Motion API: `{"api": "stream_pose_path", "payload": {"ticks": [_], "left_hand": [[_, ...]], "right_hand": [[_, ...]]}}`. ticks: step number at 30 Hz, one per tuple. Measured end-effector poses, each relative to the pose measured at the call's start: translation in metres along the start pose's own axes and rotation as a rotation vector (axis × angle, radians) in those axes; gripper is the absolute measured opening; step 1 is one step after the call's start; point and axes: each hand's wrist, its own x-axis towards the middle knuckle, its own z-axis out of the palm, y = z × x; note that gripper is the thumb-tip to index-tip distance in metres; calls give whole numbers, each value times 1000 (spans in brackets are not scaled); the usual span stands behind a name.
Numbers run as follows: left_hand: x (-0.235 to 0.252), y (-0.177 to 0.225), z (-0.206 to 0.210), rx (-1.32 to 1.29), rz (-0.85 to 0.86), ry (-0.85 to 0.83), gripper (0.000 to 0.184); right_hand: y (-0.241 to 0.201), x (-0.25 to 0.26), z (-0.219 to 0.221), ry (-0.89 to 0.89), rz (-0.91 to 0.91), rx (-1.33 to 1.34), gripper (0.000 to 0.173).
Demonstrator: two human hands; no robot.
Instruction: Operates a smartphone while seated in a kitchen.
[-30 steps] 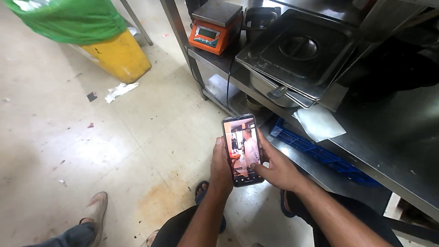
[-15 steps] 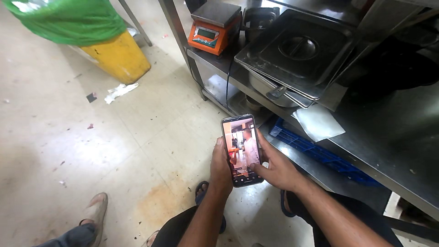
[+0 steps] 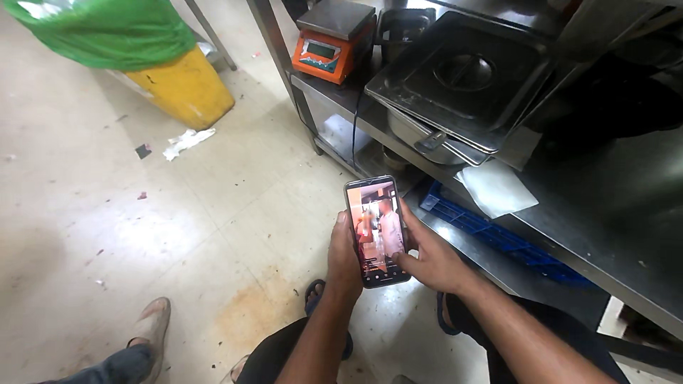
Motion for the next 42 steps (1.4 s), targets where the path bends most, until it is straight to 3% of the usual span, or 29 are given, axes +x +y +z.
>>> {"api": "stream_pose_path", "payload": {"ticks": [42], "left_hand": [[-2,2,1,25,3,37,63]], "right_hand": [[1,-1,-1,-29,-42,58,99]]}}
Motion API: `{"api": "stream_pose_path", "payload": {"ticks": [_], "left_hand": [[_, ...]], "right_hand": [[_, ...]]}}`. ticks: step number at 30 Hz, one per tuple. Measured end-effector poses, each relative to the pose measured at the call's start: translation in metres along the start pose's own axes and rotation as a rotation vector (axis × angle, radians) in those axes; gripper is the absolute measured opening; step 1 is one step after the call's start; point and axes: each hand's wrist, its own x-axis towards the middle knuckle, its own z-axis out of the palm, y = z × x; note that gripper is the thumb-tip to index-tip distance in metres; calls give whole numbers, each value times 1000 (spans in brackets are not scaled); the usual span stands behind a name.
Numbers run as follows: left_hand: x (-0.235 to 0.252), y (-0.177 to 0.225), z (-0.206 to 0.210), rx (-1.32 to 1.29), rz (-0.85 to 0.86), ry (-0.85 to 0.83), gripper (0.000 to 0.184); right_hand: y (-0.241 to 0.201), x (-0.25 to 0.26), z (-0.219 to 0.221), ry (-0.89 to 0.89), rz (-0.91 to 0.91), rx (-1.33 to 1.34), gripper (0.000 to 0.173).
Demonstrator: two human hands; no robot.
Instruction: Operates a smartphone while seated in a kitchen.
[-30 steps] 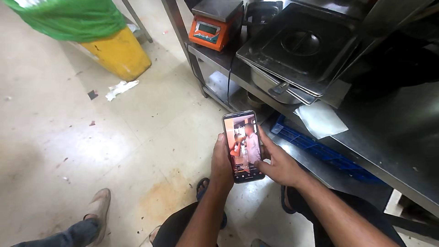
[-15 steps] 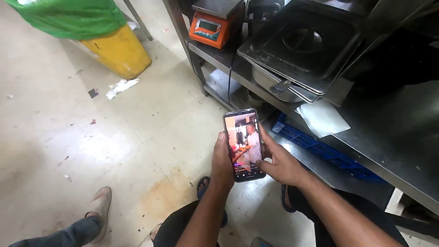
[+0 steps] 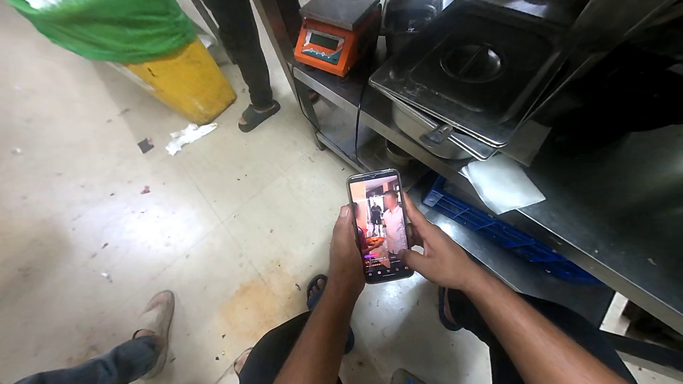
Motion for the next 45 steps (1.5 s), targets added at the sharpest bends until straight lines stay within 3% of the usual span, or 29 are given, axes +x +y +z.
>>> {"api": "stream_pose_path", "payload": {"ticks": [45], "left_hand": [[1,-2,0,0,13,-15,65]], "right_hand": [[-1,0,-1,-3,19,-22,99]]}}
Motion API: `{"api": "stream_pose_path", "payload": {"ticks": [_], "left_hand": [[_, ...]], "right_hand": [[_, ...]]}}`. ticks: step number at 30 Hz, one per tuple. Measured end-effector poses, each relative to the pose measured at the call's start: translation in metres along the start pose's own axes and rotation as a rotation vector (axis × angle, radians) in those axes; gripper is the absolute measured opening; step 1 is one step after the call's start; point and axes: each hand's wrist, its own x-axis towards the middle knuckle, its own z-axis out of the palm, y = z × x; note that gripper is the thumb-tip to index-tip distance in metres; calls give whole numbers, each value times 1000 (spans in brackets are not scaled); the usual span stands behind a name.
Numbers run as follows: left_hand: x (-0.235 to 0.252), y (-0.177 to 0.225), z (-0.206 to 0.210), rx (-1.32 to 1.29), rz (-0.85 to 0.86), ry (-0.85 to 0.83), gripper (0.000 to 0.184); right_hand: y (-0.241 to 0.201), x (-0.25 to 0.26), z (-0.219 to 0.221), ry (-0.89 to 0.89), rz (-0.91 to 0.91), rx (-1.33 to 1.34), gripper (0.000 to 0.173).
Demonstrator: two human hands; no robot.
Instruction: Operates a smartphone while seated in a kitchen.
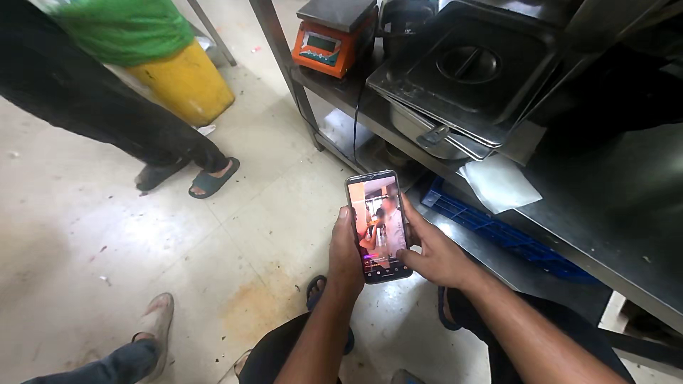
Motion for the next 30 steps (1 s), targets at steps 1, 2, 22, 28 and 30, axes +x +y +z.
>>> {"api": "stream_pose_path", "payload": {"ticks": [1,2,22,28,30], "left_hand": [[0,0,-1,5,-4,6,65],[0,-1,-1,10,-9,12,66],[-1,-2,-2,20,-24,21,65],[-1,-4,-5,-16,12,-48,66],[-1,-3,-5,-19,6,-58,67]], "right_hand": [[0,0,0,1,0,2,99],[0,0,0,0,-1,7,99],[2,-1,0,2,-16,16,100],[0,-1,0,9,-11,-24,99],[0,-1,0,11,-5,-30,99]]}}
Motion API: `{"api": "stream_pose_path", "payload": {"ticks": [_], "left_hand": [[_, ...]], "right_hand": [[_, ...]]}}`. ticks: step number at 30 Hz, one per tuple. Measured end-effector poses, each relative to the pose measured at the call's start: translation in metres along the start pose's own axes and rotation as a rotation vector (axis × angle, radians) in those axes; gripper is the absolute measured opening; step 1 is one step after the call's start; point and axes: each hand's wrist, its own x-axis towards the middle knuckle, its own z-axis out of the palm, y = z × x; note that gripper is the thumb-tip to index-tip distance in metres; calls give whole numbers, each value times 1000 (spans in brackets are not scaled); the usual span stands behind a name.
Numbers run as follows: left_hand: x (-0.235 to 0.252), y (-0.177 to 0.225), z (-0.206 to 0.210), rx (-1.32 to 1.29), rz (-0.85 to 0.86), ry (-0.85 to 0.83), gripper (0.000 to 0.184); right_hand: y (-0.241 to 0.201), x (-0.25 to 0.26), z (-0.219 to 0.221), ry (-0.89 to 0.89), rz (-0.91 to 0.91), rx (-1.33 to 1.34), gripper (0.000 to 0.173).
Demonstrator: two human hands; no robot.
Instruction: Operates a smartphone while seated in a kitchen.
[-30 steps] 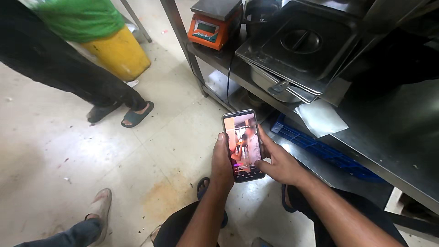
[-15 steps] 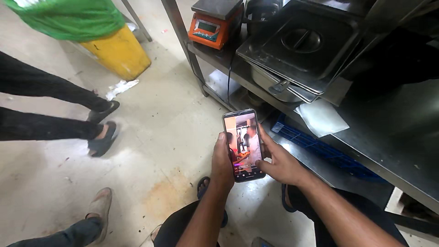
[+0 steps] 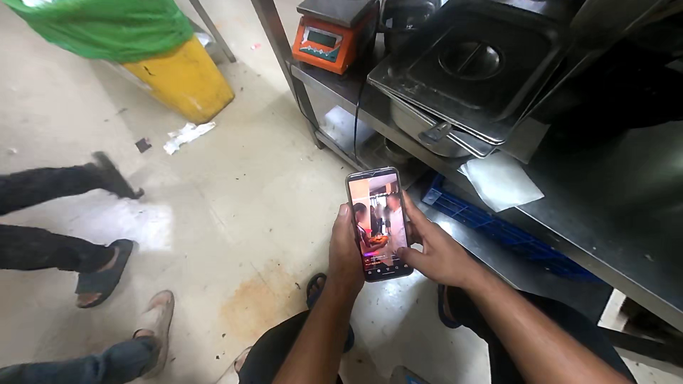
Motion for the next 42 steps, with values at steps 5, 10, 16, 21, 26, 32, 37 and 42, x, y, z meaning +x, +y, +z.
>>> {"api": "stream_pose_path", "payload": {"ticks": [5,10,16,21,26,32,37,42], "left_hand": [[0,0,0,4,-10,16,68],[0,1,1,14,-16,41,66],[0,1,1,0,-5,26,66],[1,1,1,-20,5,8,66],[0,1,0,-22,22,-19,65],[1,1,2,-24,-2,20,66],[1,1,2,-24,0,10,67],[1,1,3,-30,8,18,65]], "right_hand": [[1,0,0,-3,-1,13,99],[1,0,0,-8,-21,15,98],[1,0,0,-7,-11,18,99],[1,1,0,-10,-6,40,100],[1,1,0,-14,-7,50,100],[0,2,0,-10,-8,34,99],[1,2,0,-13,-8,40,101],[1,2,1,-12,-10,50,100]]}}
